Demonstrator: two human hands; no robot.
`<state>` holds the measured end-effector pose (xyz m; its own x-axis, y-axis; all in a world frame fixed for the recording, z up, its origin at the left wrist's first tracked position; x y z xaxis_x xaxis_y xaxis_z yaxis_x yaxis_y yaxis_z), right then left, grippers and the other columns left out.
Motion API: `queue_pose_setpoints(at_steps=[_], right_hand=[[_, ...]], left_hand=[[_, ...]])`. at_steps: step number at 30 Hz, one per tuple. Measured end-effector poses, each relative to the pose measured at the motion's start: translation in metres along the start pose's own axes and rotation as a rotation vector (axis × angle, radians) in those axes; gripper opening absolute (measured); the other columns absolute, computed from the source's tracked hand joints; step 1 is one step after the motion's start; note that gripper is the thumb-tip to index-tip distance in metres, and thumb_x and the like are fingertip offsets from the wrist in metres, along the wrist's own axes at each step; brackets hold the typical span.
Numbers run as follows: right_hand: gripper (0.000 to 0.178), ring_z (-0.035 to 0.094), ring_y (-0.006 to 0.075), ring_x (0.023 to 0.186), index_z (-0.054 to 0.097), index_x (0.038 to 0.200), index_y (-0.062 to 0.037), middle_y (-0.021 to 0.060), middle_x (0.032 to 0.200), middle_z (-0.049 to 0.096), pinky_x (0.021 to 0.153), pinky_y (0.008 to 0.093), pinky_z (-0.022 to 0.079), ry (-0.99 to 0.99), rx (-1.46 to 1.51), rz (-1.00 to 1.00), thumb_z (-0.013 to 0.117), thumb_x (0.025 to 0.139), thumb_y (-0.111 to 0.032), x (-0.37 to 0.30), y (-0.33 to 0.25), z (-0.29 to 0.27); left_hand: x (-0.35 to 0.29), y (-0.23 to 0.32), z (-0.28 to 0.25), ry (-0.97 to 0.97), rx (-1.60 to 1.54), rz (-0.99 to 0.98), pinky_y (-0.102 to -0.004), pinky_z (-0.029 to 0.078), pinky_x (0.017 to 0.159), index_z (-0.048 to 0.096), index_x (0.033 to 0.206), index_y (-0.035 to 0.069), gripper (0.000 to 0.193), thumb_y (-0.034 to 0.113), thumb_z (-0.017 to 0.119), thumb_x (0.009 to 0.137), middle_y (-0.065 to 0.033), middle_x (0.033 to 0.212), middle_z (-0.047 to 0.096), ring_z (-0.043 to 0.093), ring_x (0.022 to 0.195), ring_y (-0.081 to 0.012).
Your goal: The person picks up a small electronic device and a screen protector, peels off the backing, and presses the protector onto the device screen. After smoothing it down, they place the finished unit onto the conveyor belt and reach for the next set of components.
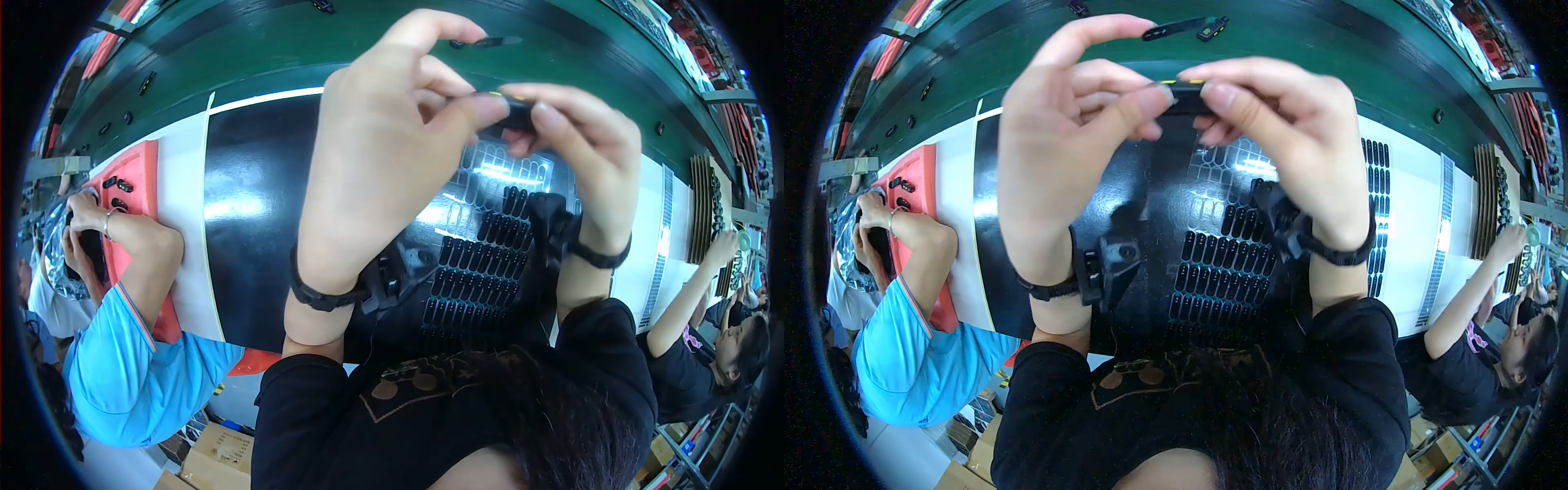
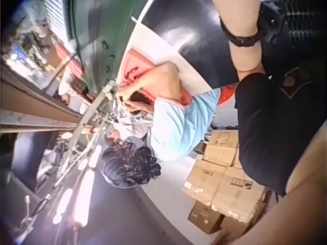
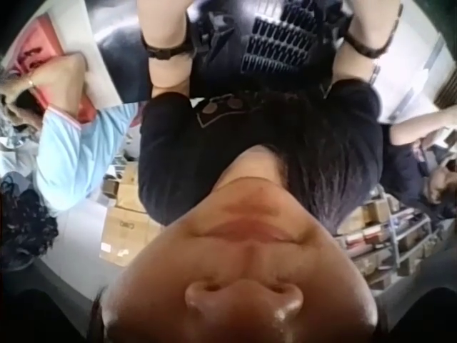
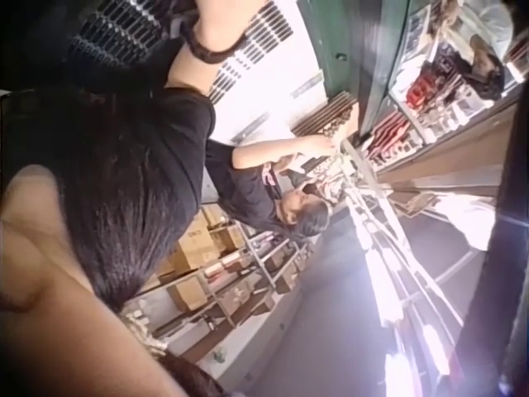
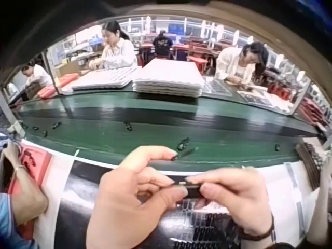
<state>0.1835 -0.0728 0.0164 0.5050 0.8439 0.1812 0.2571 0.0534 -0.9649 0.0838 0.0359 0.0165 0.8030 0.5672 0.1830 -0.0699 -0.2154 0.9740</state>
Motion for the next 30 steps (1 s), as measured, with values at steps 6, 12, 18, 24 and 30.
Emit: queue_pose_setpoints(at_steps=[6,12,18,24,30], right_hand=[[0.026,0.057,0.0139,0.063,0.059,0.096,0.0001,0.0074,0.076,0.061,0.062,0.0223,0.045,0.133,-0.398,0.019,0.053,0.081,-0.020,0.050,0.082,-0.054],[0.049,0.058,0.0284,0.071,0.061,0.084,0.0006,0.0150,0.077,0.061,0.067,0.0323,0.044,0.079,-1.067,0.148,0.049,0.078,-0.046,0.099,0.109,-0.040],[0.062,0.057,0.0321,0.083,0.062,0.084,-0.0011,0.0165,0.085,0.061,0.071,0.0367,0.044,-0.154,-1.180,0.349,0.037,0.078,-0.057,0.157,0.134,0.023],[0.037,0.058,0.0299,0.085,0.062,0.089,-0.0035,0.0158,0.090,0.061,0.074,0.0376,0.045,-0.229,-1.273,0.265,0.049,0.079,-0.037,0.174,0.144,0.050],[0.027,0.060,0.0196,0.073,0.058,0.094,0.0001,0.0121,0.082,0.060,0.063,0.0281,0.048,-0.093,-0.736,0.148,0.055,0.078,-0.021,0.137,0.103,0.038]], left_hand=[[-0.001,0.007,-0.026,0.151,0.626,0.246,-0.0183,0.039,0.054,0.055,0.101,0.002,0.028,0.012,0.060,0.075,-0.0047,0.077,0.059,0.052,0.062,-0.0090],[-0.003,0.022,-0.031,0.157,0.519,0.216,-0.0170,0.036,0.053,0.061,0.092,0.004,0.020,0.013,0.062,0.074,-0.0039,0.077,0.059,0.049,0.060,-0.0080],[-0.008,0.038,-0.040,0.125,0.379,0.257,-0.0161,0.037,0.055,0.060,0.082,0.001,0.014,0.006,0.064,0.070,-0.0026,0.072,0.058,0.048,0.059,-0.0059],[-0.014,0.037,-0.056,0.141,0.279,0.185,-0.0145,0.037,0.056,0.057,0.075,-0.001,0.010,-0.001,0.065,0.068,-0.0012,0.068,0.057,0.048,0.060,-0.0045],[-0.019,0.040,-0.055,0.127,0.210,0.130,-0.0127,0.039,0.058,0.056,0.075,-0.001,0.012,-0.003,0.065,0.068,-0.0014,0.070,0.057,0.051,0.063,-0.0042]])
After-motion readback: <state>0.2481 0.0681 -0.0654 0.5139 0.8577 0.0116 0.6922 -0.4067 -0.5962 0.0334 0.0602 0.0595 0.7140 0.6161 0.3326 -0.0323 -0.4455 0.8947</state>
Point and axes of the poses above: each hand's wrist, its own x-axis towards the middle knuckle, its own z-axis out of the palm, y = z × x, the point moved 6 cm from there along x, towards the middle knuckle
